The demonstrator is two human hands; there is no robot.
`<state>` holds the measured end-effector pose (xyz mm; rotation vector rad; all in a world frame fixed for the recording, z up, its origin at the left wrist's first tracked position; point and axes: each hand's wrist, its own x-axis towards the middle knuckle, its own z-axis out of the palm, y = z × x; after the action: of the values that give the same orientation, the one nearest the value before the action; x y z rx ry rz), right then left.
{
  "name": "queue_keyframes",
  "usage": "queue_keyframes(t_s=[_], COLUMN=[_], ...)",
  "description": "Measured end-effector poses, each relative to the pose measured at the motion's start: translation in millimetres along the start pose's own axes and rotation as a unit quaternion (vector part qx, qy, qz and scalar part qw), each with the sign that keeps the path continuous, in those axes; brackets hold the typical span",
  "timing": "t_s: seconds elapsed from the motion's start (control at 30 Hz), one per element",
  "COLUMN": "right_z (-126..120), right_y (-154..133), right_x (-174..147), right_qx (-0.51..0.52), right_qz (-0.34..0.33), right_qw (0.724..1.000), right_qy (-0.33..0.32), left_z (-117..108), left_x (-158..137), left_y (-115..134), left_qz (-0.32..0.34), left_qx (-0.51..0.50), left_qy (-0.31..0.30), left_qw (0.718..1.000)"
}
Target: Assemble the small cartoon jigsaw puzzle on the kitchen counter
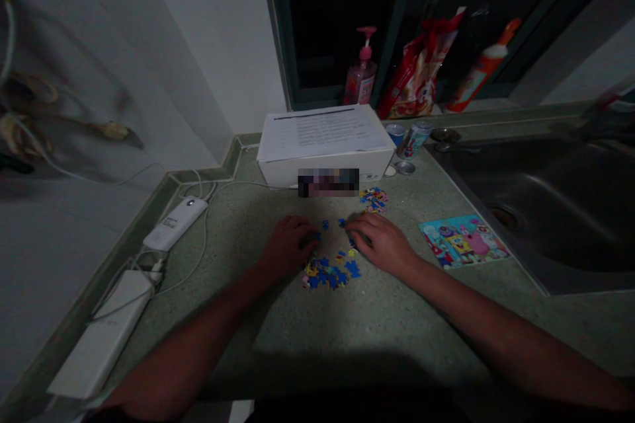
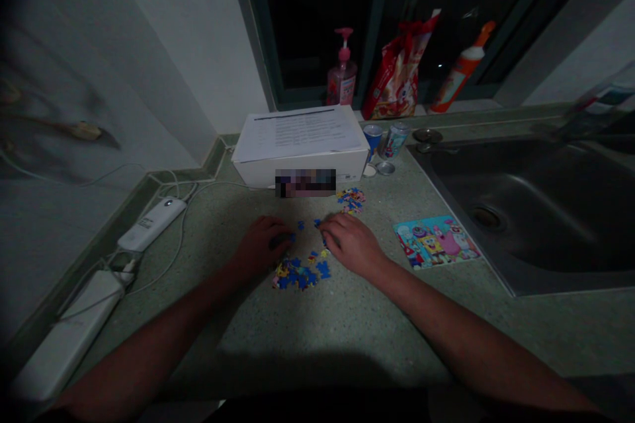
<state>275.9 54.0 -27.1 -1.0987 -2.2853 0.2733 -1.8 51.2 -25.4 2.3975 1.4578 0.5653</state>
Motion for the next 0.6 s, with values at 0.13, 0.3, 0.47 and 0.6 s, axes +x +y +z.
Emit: queue_keyframes(t_s=[0.13, 0.3, 0.47, 0.6], right_z=[-0.3, -0.3, 1.4, 1.9], right_y=[-0.8, -0.7, 0.5, 1.2], right_x=[-0.1, 0.0, 0.0, -0.3], right_qx=[-0.003, -0.005, -0.005, -0.003], right_qz=[0.002, -0.005, 0.0, 0.002], right_qw=[1.0, 1.0, 1.0, 1.0], right_qy=[0.001, 0.002, -0.002, -0.001], left_z=[0.9, 1.0, 2.0, 2.5], left_x=[0.0, 0.4, 0.6, 0.7], left_y=[-0.7, 0.0, -0.5, -1.2], left_qz=[0.0, -0.003, -0.006, -0.007], left_qx=[-0.001, -0.003, 0.001, 0.001], left_qy=[0.003, 0.002, 0.002, 0.003], left_qw=[1.0, 1.0, 1.0, 1.0])
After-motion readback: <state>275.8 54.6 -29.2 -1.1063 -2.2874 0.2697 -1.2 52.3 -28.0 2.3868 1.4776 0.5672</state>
